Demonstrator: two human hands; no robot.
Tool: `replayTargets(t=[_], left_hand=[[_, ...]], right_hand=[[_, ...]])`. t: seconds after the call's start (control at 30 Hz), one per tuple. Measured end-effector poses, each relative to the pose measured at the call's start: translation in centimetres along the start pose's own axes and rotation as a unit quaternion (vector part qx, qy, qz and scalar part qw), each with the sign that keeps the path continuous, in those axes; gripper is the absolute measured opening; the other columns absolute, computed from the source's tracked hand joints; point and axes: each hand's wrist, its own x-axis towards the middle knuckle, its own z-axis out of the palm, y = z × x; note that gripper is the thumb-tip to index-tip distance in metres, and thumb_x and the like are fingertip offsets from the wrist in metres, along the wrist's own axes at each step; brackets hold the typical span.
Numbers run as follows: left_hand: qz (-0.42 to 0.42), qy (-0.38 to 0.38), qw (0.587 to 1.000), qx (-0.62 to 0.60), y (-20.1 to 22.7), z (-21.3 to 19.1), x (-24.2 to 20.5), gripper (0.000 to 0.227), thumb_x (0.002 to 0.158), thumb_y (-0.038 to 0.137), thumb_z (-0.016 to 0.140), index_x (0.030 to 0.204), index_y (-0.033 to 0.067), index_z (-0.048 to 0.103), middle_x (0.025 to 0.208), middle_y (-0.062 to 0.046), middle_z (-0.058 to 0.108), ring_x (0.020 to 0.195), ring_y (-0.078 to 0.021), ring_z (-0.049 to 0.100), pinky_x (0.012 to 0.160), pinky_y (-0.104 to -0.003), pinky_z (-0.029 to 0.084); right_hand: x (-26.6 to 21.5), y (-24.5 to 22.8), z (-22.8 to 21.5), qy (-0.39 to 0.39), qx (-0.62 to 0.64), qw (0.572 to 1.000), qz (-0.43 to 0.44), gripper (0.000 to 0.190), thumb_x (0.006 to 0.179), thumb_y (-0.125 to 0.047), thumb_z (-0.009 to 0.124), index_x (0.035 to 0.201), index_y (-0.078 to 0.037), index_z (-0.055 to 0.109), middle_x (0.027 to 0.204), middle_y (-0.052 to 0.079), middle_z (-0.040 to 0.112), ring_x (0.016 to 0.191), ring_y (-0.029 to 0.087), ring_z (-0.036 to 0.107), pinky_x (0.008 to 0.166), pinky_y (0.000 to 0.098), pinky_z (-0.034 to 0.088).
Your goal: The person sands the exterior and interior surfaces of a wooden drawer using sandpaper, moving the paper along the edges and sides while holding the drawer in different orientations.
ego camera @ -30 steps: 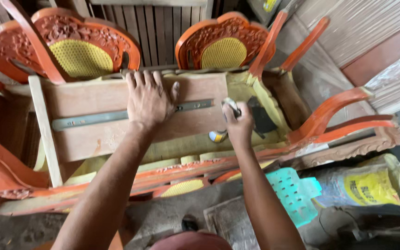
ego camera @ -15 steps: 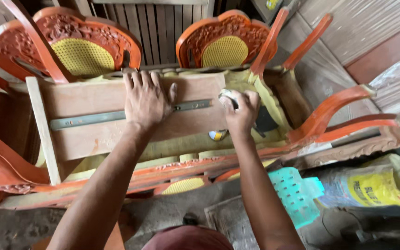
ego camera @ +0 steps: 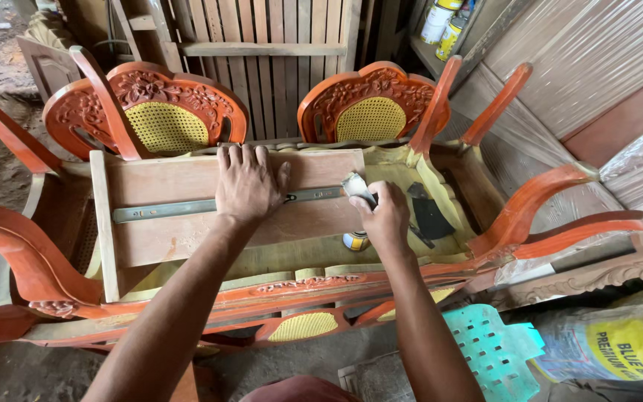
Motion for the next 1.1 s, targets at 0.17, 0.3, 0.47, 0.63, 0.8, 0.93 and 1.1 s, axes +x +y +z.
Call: replayTargets(t=[0.17, 0.3, 0.47, 0.63, 0.8, 0.93, 1.1], left_hand=[[0.083, -0.047, 0.994, -0.054, -3.3, -1.0, -0.7, 0.061, 0.103, 0.05, 0.033, 0.143, 0.0063, 0.046, 0.134, -0.02, 0.055, 0.129, -0.0334, 0.05, 0.113, -0.074, 0.01], [0.024, -0.132, 0.988, 0.073, -10.3, -5.1, -2.6, 0.076, 0.096, 0.067, 0.039, 0.157, 0.0215, 0.037, 0.147, -0.008, 0.052, 0.144, -0.0342, 0.034, 0.111, -0.079, 0.0], [0.018, 0.061, 0.998, -0.015, -16.4, -5.8, -7.7, 0.053, 0.106, 0.048, 0.045, 0.137, 0.0062, 0.053, 0.145, -0.013, 0.056, 0.151, -0.0292, 0.035, 0.113, -0.079, 0.012], [-0.02, 0.112, 0.993, -0.041, -15.9, -4.0, -8.4, 0.039, 0.108, 0.032, 0.047, 0.134, 0.0055, 0.057, 0.14, -0.011, 0.06, 0.151, -0.0274, 0.036, 0.118, -0.074, 0.018], [-0.024, 0.09, 0.995, -0.043, -15.6, -4.5, -8.2, 0.042, 0.107, 0.033, 0.044, 0.132, 0.0023, 0.058, 0.138, -0.011, 0.06, 0.149, -0.0272, 0.036, 0.116, -0.076, 0.011], [-0.018, 0.081, 0.997, -0.007, -16.3, -3.5, -7.8, 0.042, 0.11, 0.033, 0.038, 0.131, 0.003, 0.059, 0.14, -0.012, 0.06, 0.151, -0.0286, 0.035, 0.12, -0.074, 0.005], [-0.021, 0.075, 0.997, 0.006, -16.9, -2.9, -7.1, 0.041, 0.109, 0.031, 0.037, 0.126, 0.0019, 0.06, 0.138, -0.012, 0.062, 0.151, -0.0295, 0.034, 0.118, -0.075, 0.003]], right_hand=[[0.7, -0.4, 0.1, -0.096, -0.003, 0.992, 0.079, 0.034, 0.082, -0.018, 0.084, 0.1, -0.004, 0.059, 0.086, 0.015, 0.069, 0.079, 0.034, 0.069, 0.071, 0.0451, 0.053], [1.6, 0.8, -0.2, -0.118, -0.082, 0.989, -0.02, 0.027, 0.087, -0.012, 0.076, 0.103, -0.003, 0.056, 0.09, 0.021, 0.07, 0.077, 0.038, 0.07, 0.068, 0.0486, 0.055], [5.8, 1.5, -1.1, -0.102, -0.149, 0.982, 0.053, 0.051, 0.089, 0.002, 0.063, 0.137, -0.001, 0.048, 0.09, 0.025, 0.07, 0.074, 0.041, 0.071, 0.06, 0.0486, 0.056], [4.8, -7.0, 11.1, 0.004, -0.011, 0.963, -0.268, 0.023, 0.09, 0.01, 0.064, 0.103, -0.009, 0.064, 0.102, 0.01, 0.071, 0.109, 0.025, 0.068, 0.098, 0.0461, 0.059], [4.9, -14.3, 21.3, -0.136, 0.2, 0.936, -0.256, 0.02, 0.102, 0.001, 0.059, 0.114, -0.013, 0.066, 0.103, 0.008, 0.073, 0.098, 0.021, 0.072, 0.086, 0.0386, 0.062], [9.0, -4.1, 10.3, -0.25, 0.104, 0.952, -0.142, 0.024, 0.098, -0.009, 0.067, 0.121, -0.013, 0.071, 0.096, 0.009, 0.075, 0.087, 0.022, 0.074, 0.08, 0.0379, 0.062], [9.8, -6.6, 6.7, -0.318, -0.053, 0.946, -0.04, 0.027, 0.101, -0.01, 0.067, 0.126, -0.016, 0.072, 0.096, 0.009, 0.078, 0.079, 0.024, 0.075, 0.069, 0.0373, 0.062]])
